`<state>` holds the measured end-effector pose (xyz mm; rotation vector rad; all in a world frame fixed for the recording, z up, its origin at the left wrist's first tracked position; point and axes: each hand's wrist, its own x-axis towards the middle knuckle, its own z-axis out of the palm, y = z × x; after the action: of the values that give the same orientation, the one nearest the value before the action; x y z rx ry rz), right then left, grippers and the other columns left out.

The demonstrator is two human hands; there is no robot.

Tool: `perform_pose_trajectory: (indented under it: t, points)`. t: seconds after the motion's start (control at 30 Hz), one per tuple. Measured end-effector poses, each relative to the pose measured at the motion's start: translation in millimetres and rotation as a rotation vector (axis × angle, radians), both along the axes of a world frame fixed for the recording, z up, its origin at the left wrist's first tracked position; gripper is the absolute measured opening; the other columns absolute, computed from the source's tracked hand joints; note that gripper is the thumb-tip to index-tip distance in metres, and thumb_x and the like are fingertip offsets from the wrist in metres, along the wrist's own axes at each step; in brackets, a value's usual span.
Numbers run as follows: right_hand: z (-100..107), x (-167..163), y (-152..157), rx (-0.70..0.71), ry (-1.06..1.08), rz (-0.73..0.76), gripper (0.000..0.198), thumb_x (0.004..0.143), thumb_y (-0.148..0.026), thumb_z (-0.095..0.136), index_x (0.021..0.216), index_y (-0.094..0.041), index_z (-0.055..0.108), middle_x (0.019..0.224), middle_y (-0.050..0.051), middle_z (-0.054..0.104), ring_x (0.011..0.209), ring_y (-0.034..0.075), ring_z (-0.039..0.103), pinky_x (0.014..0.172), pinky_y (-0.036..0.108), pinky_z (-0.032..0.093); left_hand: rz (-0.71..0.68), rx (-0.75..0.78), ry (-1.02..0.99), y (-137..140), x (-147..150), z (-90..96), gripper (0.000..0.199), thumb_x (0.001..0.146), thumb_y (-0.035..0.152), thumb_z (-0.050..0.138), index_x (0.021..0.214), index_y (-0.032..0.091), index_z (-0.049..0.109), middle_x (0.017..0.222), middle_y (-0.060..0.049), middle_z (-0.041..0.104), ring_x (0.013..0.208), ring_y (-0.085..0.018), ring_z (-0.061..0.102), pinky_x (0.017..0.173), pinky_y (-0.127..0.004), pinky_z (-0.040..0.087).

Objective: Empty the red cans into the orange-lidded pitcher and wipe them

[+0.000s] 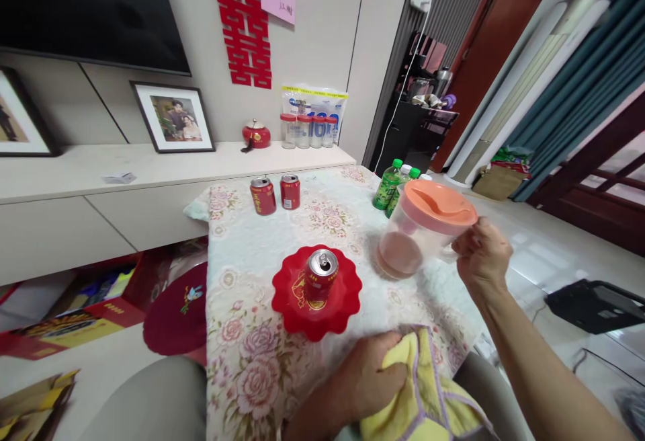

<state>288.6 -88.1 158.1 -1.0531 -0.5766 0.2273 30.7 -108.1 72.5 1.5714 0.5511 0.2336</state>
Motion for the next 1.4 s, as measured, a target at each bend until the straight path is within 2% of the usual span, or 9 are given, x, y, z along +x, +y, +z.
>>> perform_pose_trajectory:
  t: [0.23, 0.43, 0.67, 0.87, 1.0, 1.1, 1.17, 1.27, 1.4]
  points:
    - [-29.5, 5.5, 28.3, -0.017, 0.023, -0.018, 0.058, 0.061, -0.053, 0.093, 0.054, -0.023, 0.043, 0.046, -0.014, 0.032, 0.042, 0.003, 0.022, 0.038, 0.018, 0.019, -0.043, -0.049, 0.051, 7.6, 1.4, -14.5, 0.036, 0.082, 0.02, 0.06, 0.112, 0.022, 0.08, 0.093, 0.002, 0.076, 0.087, -0.022, 0.067, 0.078, -0.033, 0.052]
    - [-41.3, 4.1, 39.2, -0.043, 0.033, 0.01, 0.06, 0.061, -0.056, 0.091, 0.054, -0.024, 0.041, 0.045, -0.013, 0.031, 0.041, 0.003, 0.021, 0.039, 0.02, 0.016, -0.081, -0.128, 0.031, 8.5, 2.7, -22.4, 0.049, 0.079, 0.02, 0.06, 0.124, 0.024, 0.08, 0.088, 0.004, 0.07, 0.078, -0.017, 0.059, 0.068, -0.028, 0.044]
    - [-48.6, 4.0, 38.5, -0.09, -0.006, 0.02, 0.063, 0.061, -0.065, 0.091, 0.055, -0.025, 0.043, 0.046, -0.014, 0.029, 0.043, 0.004, 0.021, 0.041, 0.021, 0.019, -0.059, -0.226, 0.046, 7.6, 1.7, -19.6, 0.044, 0.074, 0.023, 0.067, 0.115, 0.023, 0.081, 0.081, 0.004, 0.065, 0.072, -0.016, 0.054, 0.063, -0.027, 0.042]
    - [-55.4, 14.2, 32.5, -0.164, -0.068, -0.026, 0.052, 0.061, -0.068, 0.088, 0.069, -0.022, 0.066, 0.064, -0.005, 0.061, 0.061, 0.011, 0.053, 0.058, 0.026, 0.043, -0.054, -0.278, -0.034, 6.3, -2.5, -14.7, 0.046, 0.075, 0.025, 0.07, 0.121, 0.021, 0.078, 0.086, 0.003, 0.068, 0.075, -0.015, 0.056, 0.069, -0.027, 0.044]
    - [-59.4, 10.2, -1.1, -0.211, -0.075, -0.126, 0.051, 0.069, -0.061, 0.088, 0.103, -0.024, 0.078, 0.109, 0.002, 0.076, 0.098, 0.02, 0.068, 0.077, 0.031, 0.051, 0.001, -0.328, -0.104, 8.2, -6.2, -10.9, 0.051, 0.075, 0.029, 0.072, 0.125, 0.02, 0.077, 0.09, 0.002, 0.07, 0.077, -0.015, 0.059, 0.071, -0.027, 0.045]
    - [-62.2, -8.1, -54.2, -0.252, -0.084, -0.079, 0.043, 0.077, -0.058, 0.086, 0.106, -0.026, 0.081, 0.12, 0.007, 0.079, 0.113, 0.029, 0.072, 0.085, 0.039, 0.057, 0.103, -0.298, -0.178, 9.9, -8.5, -6.0, 0.05, 0.076, 0.03, 0.075, 0.125, 0.02, 0.076, 0.101, -0.001, 0.074, 0.088, -0.019, 0.065, 0.079, -0.031, 0.049]
    - [-65.8, -26.7, -92.9, -0.378, -0.186, 0.211, 0.043, 0.085, -0.062, 0.079, 0.11, -0.027, 0.085, 0.128, 0.012, 0.081, 0.121, 0.037, 0.074, 0.089, 0.043, 0.063, 0.18, -0.29, -0.243, 9.4, -7.9, -3.1, 0.051, 0.078, 0.032, 0.077, 0.127, 0.019, 0.072, 0.111, -0.004, 0.075, 0.098, -0.022, 0.068, 0.087, -0.034, 0.051]
    - [-74.9, -59.1, -131.1, -0.539, -0.499, 0.558, 0.075, 0.086, -0.069, 0.074, 0.151, -0.034, 0.068, 0.158, 0.009, 0.066, 0.146, 0.041, 0.06, 0.109, 0.045, 0.06, 0.273, -0.334, -0.323, 4.7, -3.8, -0.3, 0.053, 0.081, 0.039, 0.079, 0.127, 0.017, 0.065, 0.112, -0.006, 0.072, 0.098, -0.022, 0.067, 0.088, -0.034, 0.052]
    - [-90.6, -90.6, -131.8, -0.517, -0.77, 0.405, 0.078, 0.082, -0.052, 0.087, 0.155, -0.036, 0.064, 0.162, 0.006, 0.062, 0.147, 0.037, 0.061, 0.118, 0.044, 0.054, 0.292, -0.322, -0.389, -5.7, -4.2, 10.0, 0.054, 0.086, 0.049, 0.079, 0.125, 0.016, 0.06, 0.107, -0.005, 0.069, 0.094, -0.02, 0.064, 0.084, -0.032, 0.051]
